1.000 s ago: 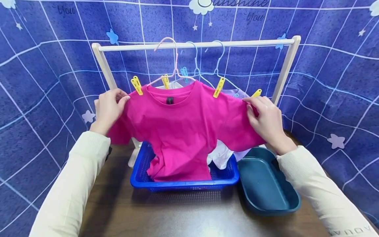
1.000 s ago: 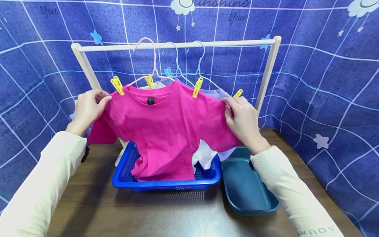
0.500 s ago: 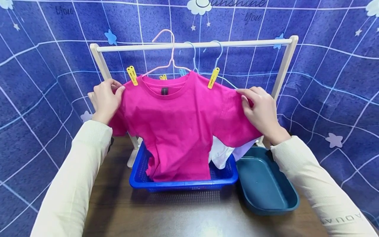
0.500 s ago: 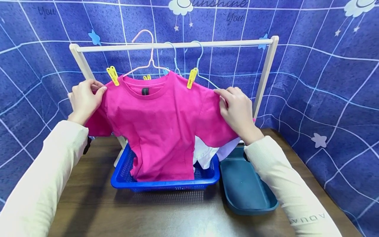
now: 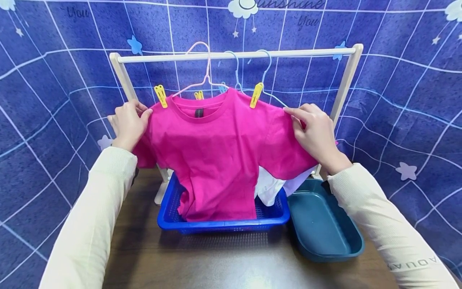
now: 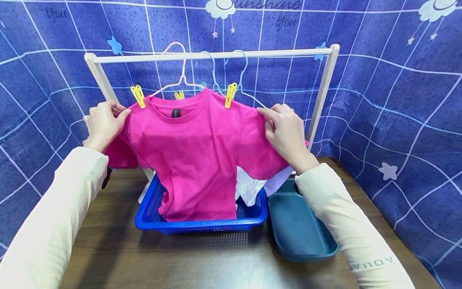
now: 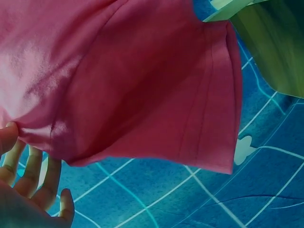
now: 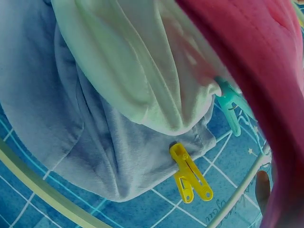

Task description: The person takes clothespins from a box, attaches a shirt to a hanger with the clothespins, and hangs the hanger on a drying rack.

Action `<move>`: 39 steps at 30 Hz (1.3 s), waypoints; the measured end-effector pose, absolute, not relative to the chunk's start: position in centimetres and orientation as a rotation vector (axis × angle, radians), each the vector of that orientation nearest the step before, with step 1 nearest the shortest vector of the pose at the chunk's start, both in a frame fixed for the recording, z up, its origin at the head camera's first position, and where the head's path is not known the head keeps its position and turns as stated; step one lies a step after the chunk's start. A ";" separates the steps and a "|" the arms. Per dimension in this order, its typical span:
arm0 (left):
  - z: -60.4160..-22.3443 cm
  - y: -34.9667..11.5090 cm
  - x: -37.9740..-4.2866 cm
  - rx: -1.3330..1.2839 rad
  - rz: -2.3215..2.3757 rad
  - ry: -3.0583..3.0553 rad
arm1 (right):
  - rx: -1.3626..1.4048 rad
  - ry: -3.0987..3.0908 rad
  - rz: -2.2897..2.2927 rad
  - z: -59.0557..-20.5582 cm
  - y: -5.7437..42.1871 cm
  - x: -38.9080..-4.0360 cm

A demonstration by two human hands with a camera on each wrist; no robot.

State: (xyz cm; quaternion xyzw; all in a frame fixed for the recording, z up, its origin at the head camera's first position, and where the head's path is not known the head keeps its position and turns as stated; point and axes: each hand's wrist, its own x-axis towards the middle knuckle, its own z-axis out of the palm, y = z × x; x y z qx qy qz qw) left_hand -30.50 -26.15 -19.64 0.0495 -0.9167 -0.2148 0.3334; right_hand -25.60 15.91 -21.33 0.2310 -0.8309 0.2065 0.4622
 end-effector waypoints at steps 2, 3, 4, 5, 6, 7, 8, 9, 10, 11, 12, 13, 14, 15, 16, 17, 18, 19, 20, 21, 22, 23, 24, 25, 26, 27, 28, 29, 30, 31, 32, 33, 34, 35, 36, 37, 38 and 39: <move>-19.9 -26.2 -30.5 0.123 -0.567 -2.394 | 0.574 -2.052 0.504 -21.5 15.9 -25.6; -20.1 -26.3 -30.5 0.119 -0.569 -2.396 | 0.578 -2.057 0.499 -21.7 15.9 -25.6; -20.3 -26.3 -30.5 0.116 -0.569 -2.400 | 0.584 -2.063 0.494 -21.9 15.9 -25.6; -20.6 -26.4 -30.6 0.112 -0.568 -2.404 | 0.589 -2.068 0.489 -22.0 15.9 -25.6; -20.8 -26.4 -30.7 0.108 -0.567 -2.409 | 0.593 -2.072 0.485 -22.2 15.9 -25.6; -21.0 -26.4 -30.8 0.102 -0.561 -2.414 | 0.598 -2.074 0.481 -22.4 15.9 -25.6; -21.2 -26.5 -30.9 0.092 -0.556 -2.416 | 0.603 -2.074 0.477 -22.6 15.9 -25.6; -21.4 -26.5 -31.0 0.081 -0.551 -2.418 | 0.607 -2.072 0.476 -22.7 15.9 -25.6; -21.6 -26.4 -31.1 0.068 -0.546 -2.421 | 0.611 -2.070 0.477 -22.8 15.9 -25.6; -21.8 -26.4 -31.2 0.056 -0.541 -2.424 | 0.613 -2.069 0.477 -22.9 15.9 -25.6; -21.9 -26.4 -31.3 0.044 -0.535 -2.425 | 0.617 -2.068 0.479 -22.9 15.9 -25.6; -22.1 -26.3 -31.3 0.035 -0.529 -2.427 | 0.620 -2.067 0.483 -23.0 16.0 -25.6; -22.2 -26.3 -31.3 0.026 -0.523 -2.429 | 0.625 -2.068 0.487 -23.0 16.0 -25.5; -22.3 -26.2 -31.4 0.020 -0.518 -2.430 | 0.629 -2.069 0.492 -23.0 16.1 -25.5; -22.4 -26.2 -31.4 0.015 -0.515 -2.428 | 0.633 -2.073 0.497 -23.0 16.1 -25.4; -22.5 -26.1 -31.3 0.012 -0.512 -2.425 | 0.638 -2.077 0.503 -23.1 16.2 -25.3; -22.7 -26.1 -31.3 0.008 -0.511 -2.422 | 0.642 -2.079 0.510 -23.1 16.3 -25.3; -22.8 -26.1 -31.2 0.004 -0.507 -2.418 | 0.647 -2.081 0.518 -23.2 16.5 -25.2; -23.0 -26.1 -31.1 -0.001 -0.500 -2.410 | 0.653 -2.082 0.527 -23.2 16.6 -25.2; -23.1 -26.2 -31.0 -0.003 -0.494 -2.403 | 0.658 -2.080 0.538 -23.3 16.8 -25.2; -23.3 -26.2 -30.9 -0.007 -0.487 -2.390 | 0.662 -2.081 0.547 -23.4 17.0 -25.1; -23.5 -26.3 -30.7 -0.010 -0.484 -2.380 | 0.663 -2.081 0.554 -23.5 17.2 -25.1; -23.7 -26.4 -30.5 -0.013 -0.481 -2.367 | 0.660 -2.085 0.558 -23.6 17.4 -25.0; -23.9 -26.6 -30.2 -0.016 -0.473 -2.355 | 0.657 -2.086 0.565 -23.6 17.7 -24.9; -24.1 -26.7 -30.0 -0.019 -0.469 -2.342 | 0.652 -2.089 0.571 -23.7 18.0 -24.7; -24.2 -26.9 -29.7 -0.021 -0.468 -2.335 | 0.646 -2.093 0.572 -23.8 18.3 -24.6; -24.4 -27.0 -29.4 -0.025 -0.466 -2.330 | 0.639 -2.099 0.569 -23.8 18.6 -24.4; -24.5 -27.1 -29.0 -0.029 -0.463 -2.331 | 0.633 -2.104 0.565 -23.9 19.0 -24.2; -24.7 -27.2 -28.7 -0.034 -0.459 -2.333 | 0.629 -2.108 0.561 -24.0 19.4 -24.0; -24.9 -27.3 -28.3 -0.039 -0.454 -2.337 | 0.629 -2.107 0.556 -24.1 19.9 -23.9; -25.0 -27.4 -28.0 -0.048 -0.451 -2.340 | 0.623 -2.110 0.548 -24.2 20.3 -23.7; -25.2 -27.5 -27.7 -0.057 -0.448 -2.344 | 0.616 -2.113 0.539 -24.4 20.7 -23.4; -25.4 -27.5 -27.3 -0.067 -0.445 -2.349 | 0.609 -2.116 0.534 -24.5 21.2 -23.2; -25.6 -27.5 -27.0 -0.079 -0.444 -2.354 | 0.601 -2.119 0.530 -24.7 21.6 -23.0; -25.9 -27.6 -26.6 -0.091 -0.441 -2.361 | 0.594 -2.119 0.525 -24.9 22.0 -22.8; -26.1 -27.6 -26.2 -0.103 -0.434 -2.366 | 0.587 -2.118 0.516 -25.2 22.4 -22.6; -26.4 -27.6 -25.8 -0.116 -0.426 -2.371 | 0.577 -2.121 0.508 -25.5 22.8 -22.3; -26.7 -27.6 -25.5 -0.129 -0.418 -2.376 | 0.572 -2.121 0.500 -25.8 23.1 -22.2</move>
